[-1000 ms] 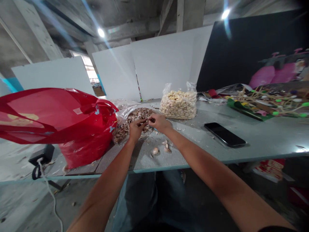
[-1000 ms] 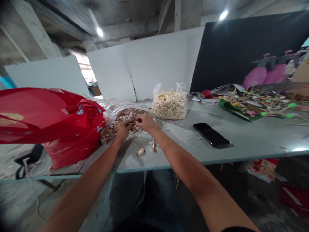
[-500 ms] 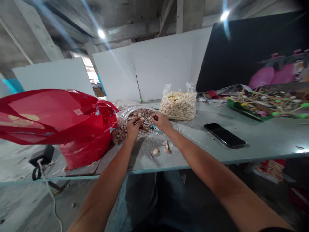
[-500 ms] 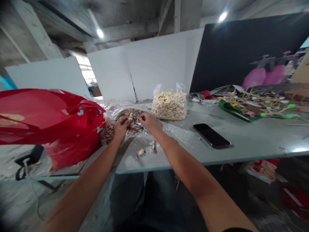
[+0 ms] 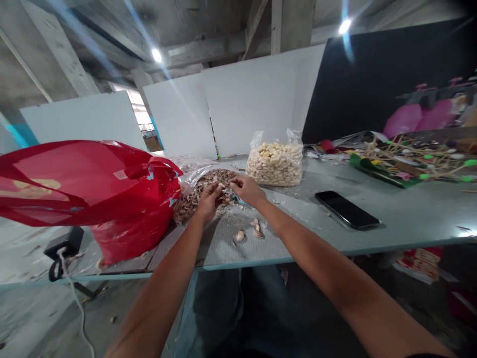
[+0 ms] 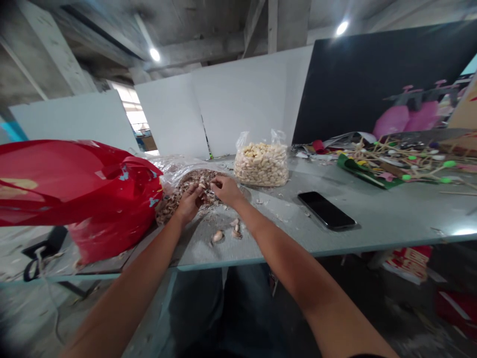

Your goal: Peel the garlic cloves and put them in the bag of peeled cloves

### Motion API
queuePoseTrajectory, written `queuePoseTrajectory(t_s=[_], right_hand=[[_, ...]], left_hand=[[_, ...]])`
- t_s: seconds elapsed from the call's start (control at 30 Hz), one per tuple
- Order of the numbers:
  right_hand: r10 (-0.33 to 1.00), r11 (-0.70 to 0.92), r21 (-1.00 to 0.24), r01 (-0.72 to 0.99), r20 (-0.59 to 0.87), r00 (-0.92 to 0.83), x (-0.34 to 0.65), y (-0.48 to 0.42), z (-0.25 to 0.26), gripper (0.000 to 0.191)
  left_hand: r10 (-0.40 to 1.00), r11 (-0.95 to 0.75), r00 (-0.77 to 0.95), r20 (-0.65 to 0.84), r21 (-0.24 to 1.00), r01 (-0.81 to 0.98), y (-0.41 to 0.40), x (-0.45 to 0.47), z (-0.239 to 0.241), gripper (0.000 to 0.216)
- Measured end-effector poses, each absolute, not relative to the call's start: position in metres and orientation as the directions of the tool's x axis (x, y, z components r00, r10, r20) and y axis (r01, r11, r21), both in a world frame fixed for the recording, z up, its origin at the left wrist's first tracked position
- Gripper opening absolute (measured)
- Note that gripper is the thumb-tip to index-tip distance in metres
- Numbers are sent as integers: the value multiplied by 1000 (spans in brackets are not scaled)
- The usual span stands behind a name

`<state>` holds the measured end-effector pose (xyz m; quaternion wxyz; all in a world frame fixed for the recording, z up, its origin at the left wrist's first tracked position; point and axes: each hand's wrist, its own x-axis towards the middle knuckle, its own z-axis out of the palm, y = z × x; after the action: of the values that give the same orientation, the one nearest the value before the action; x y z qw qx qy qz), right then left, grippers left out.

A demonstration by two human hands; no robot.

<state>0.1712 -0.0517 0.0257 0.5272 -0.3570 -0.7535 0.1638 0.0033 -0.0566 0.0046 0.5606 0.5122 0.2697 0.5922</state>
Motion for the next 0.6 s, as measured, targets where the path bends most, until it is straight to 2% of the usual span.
queuePoseTrajectory(t_s=[0.1,0.37,0.6], right_hand=[[704,707,-635,312,676,-219,167,-53,27,24],[707,700,-593,399,656,-265,167,-57,28,19],[702,696,-580,423,674,-230,164,-55,23,13]], left_hand=[[940,-225,161,302,900,-372,-56,3,4,42],[954,-213,143,264,931,-296,-60,5,8,47],[948,-202,182,263,933,-296,-59,5,6,42]])
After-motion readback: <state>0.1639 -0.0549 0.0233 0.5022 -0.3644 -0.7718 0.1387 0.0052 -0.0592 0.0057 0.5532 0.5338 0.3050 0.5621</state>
